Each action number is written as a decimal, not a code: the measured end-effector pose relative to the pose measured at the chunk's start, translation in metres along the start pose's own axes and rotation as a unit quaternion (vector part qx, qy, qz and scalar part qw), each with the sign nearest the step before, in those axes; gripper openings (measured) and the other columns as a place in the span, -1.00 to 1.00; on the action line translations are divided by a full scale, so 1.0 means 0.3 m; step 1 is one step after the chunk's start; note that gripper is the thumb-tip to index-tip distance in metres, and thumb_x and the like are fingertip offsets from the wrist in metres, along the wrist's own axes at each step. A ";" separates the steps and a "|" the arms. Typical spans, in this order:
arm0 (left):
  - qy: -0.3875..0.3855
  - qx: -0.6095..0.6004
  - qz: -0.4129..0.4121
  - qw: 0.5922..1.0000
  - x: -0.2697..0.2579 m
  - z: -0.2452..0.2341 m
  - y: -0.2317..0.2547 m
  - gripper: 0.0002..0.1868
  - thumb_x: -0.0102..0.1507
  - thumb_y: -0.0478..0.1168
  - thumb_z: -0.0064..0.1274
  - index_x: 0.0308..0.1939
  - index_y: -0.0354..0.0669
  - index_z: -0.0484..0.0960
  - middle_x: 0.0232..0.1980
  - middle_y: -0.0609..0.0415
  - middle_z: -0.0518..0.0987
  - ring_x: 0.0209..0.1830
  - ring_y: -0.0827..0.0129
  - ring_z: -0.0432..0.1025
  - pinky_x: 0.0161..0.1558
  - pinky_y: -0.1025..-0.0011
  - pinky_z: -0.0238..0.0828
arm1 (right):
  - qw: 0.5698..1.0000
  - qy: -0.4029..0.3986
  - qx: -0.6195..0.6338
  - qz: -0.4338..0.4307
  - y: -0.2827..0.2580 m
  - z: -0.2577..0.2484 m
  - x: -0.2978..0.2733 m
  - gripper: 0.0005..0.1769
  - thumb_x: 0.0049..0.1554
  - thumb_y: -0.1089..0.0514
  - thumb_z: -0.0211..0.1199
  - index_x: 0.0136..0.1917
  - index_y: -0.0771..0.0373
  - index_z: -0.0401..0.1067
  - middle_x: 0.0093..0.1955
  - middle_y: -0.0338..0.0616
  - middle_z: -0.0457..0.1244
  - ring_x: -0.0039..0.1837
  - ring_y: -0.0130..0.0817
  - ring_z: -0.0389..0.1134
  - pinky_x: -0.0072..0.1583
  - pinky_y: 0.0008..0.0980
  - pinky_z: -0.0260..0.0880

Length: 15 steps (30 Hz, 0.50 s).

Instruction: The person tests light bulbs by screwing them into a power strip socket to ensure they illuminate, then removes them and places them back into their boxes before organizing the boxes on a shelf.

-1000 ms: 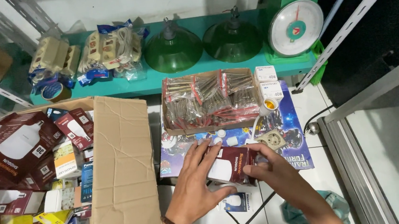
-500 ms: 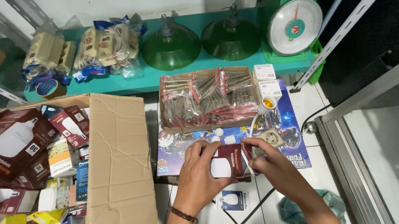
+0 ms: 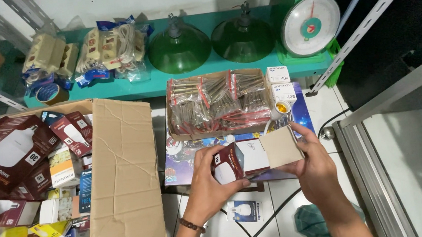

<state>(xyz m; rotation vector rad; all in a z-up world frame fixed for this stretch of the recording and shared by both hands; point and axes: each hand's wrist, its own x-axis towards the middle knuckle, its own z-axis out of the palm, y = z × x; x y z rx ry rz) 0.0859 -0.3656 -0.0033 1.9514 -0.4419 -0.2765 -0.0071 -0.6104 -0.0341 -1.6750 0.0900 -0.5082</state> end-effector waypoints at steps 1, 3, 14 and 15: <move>0.000 0.000 0.000 1.000 0.000 0.004 0.005 -0.02 -0.17 -0.04 0.58 0.30 0.04 0.44 0.24 0.10 0.38 0.33 0.30 0.36 0.35 0.36 0.30 | 1.000 0.000 0.000 0.000 -0.047 0.018 0.020 -0.84 0.16 0.51 -0.23 0.02 0.58 0.12 0.61 0.46 -0.12 0.60 0.35 -0.02 -0.06 -0.06 0.74; 0.002 -0.058 0.003 0.998 -0.004 0.009 0.012 -0.10 -0.15 -0.10 0.53 0.23 -0.01 0.43 0.25 0.13 0.46 0.24 0.35 0.39 0.26 0.43 0.32 | 0.951 0.148 0.141 0.230 -0.139 0.058 0.055 -0.57 0.22 0.37 -0.21 0.32 0.57 0.21 0.65 -0.03 0.05 0.14 0.16 0.43 0.02 0.07 0.57; 0.036 0.007 0.006 0.999 -0.003 0.036 -0.003 -0.10 -0.10 -0.09 0.53 0.28 0.02 0.44 0.25 0.08 0.44 0.32 0.24 0.32 0.33 0.31 0.30 | 0.949 0.212 -0.220 -0.072 -0.291 0.133 0.033 -0.73 0.28 0.31 0.07 0.22 0.47 0.35 0.19 0.17 0.32 0.22 -0.07 0.40 0.24 -0.28 0.48; 0.043 0.006 0.012 0.999 -0.004 0.041 -0.005 -0.11 -0.12 -0.11 0.53 0.26 0.02 0.45 0.23 0.08 0.45 0.30 0.24 0.33 0.31 0.32 0.29 | 0.941 0.129 -0.276 -0.148 -0.247 0.116 0.016 -0.80 0.27 0.27 0.12 0.12 0.43 0.43 0.11 0.17 0.38 0.16 -0.03 0.48 0.19 -0.25 0.56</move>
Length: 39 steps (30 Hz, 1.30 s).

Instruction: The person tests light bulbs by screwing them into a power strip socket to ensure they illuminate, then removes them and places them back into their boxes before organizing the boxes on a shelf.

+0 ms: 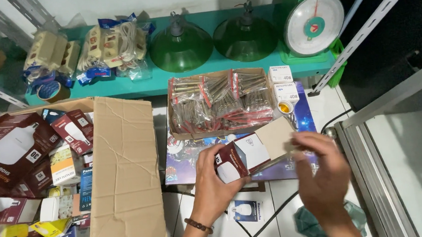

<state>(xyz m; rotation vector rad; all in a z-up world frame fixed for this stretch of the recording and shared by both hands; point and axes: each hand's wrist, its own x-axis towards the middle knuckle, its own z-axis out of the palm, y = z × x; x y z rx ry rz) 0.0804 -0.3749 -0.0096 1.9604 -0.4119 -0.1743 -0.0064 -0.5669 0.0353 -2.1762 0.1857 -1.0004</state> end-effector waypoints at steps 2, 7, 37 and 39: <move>-0.002 -0.002 0.009 1.000 -0.003 0.004 0.009 -0.14 -0.08 -0.09 0.51 0.26 0.01 0.45 0.23 0.07 0.44 0.32 0.23 0.33 0.30 0.32 0.31 | 0.986 -0.153 -0.001 0.066 -0.083 -0.001 0.032 -0.57 0.21 0.12 0.13 0.32 0.26 0.31 0.37 0.03 0.23 0.37 -0.07 0.30 0.31 -0.08 0.36; 0.010 0.008 0.031 0.999 -0.005 0.014 0.006 -0.13 -0.06 -0.08 0.50 0.28 0.02 0.43 0.24 0.06 0.45 0.32 0.21 0.33 0.32 0.29 0.29 | 0.950 -0.311 -0.038 -0.016 -0.045 0.044 -0.003 -0.39 0.17 0.04 0.21 0.45 0.23 0.31 0.49 0.03 0.18 0.54 0.03 0.13 0.53 0.07 -0.03; -0.103 0.059 0.107 0.987 -0.031 -0.031 -0.012 -0.16 -0.07 -0.26 0.36 0.30 -0.03 0.40 0.22 -0.01 0.39 0.35 0.04 0.22 0.26 0.15 0.31 | 0.955 -0.265 -0.073 0.115 -0.074 0.058 0.032 -0.50 0.23 -0.10 -0.03 0.26 0.15 0.49 0.28 -0.20 0.35 0.37 -0.25 0.30 0.30 -0.15 0.25; -0.076 0.058 0.102 0.990 -0.026 -0.035 -0.012 -0.22 -0.03 -0.22 0.37 0.27 -0.06 0.43 0.17 -0.01 0.41 0.27 0.09 0.28 0.19 0.17 0.37 | 0.975 -0.203 -0.050 0.076 -0.050 0.067 0.015 -0.58 0.15 0.09 0.21 0.23 0.30 0.50 0.24 -0.05 0.37 0.31 -0.19 0.36 0.37 -0.16 0.33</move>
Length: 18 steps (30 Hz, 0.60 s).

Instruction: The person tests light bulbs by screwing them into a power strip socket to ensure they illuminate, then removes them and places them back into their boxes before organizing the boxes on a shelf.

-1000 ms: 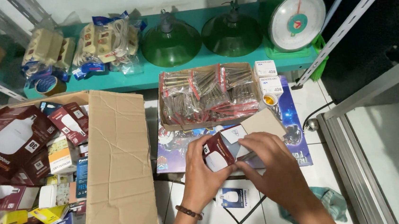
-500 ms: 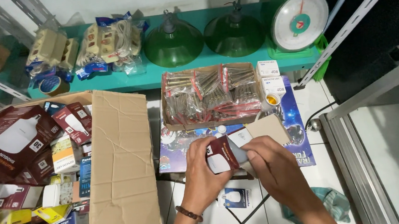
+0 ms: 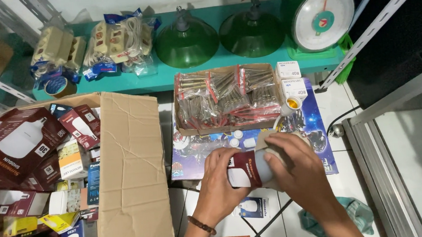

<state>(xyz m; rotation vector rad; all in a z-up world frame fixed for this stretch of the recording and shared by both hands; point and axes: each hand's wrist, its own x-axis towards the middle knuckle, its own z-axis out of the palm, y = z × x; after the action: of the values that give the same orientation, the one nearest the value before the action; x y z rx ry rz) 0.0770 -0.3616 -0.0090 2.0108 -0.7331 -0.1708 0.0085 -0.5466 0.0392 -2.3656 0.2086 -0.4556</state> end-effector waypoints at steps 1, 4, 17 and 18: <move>0.000 0.000 -0.001 1.000 -0.001 0.000 0.000 -0.22 -0.03 -0.22 0.37 0.27 -0.06 0.43 0.17 -0.01 0.41 0.27 0.09 0.28 0.19 0.17 0.37 | 1.000 -0.001 0.000 0.000 0.003 0.003 -0.005 -0.58 0.15 0.09 0.21 0.23 0.30 0.50 0.24 -0.05 0.37 0.31 -0.19 0.36 0.37 -0.16 0.33; 0.016 0.020 -0.030 0.999 0.004 -0.004 -0.001 -0.17 -0.05 -0.18 0.38 0.30 -0.03 0.41 0.19 0.00 0.39 0.23 0.11 0.28 0.18 0.21 0.33 | 0.998 0.034 -0.013 0.054 0.008 0.013 -0.005 -0.77 0.02 0.09 0.44 -0.04 0.15 0.55 -0.04 -0.28 0.39 -0.06 -0.42 0.41 -0.02 -0.43 0.42; 0.011 0.038 0.032 0.999 -0.010 0.004 -0.021 -0.12 -0.15 -0.36 0.28 0.29 -0.14 0.40 0.23 -0.10 0.30 0.35 0.00 0.19 0.34 0.12 0.24 | 0.943 -0.193 -0.061 0.263 -0.100 -0.024 0.042 -0.55 -0.13 -0.09 0.44 0.04 0.01 0.53 0.02 -0.38 0.25 0.13 -0.46 0.33 0.15 -0.40 0.32; 0.017 0.039 0.030 0.999 -0.009 0.002 -0.026 -0.12 -0.14 -0.34 0.30 0.30 -0.14 0.40 0.22 -0.11 0.28 0.35 -0.02 0.19 0.34 0.11 0.23 | 0.953 -0.175 -0.053 0.243 -0.091 -0.019 0.042 -0.39 -0.17 -0.12 0.48 0.16 -0.01 0.52 0.11 -0.40 0.29 0.22 -0.46 0.35 0.23 -0.36 0.34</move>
<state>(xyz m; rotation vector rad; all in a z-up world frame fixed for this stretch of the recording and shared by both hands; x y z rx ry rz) 0.0780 -0.3578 -0.0163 2.0588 -0.7889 -0.0743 0.0185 -0.5334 0.0650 -2.3404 0.6409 0.2144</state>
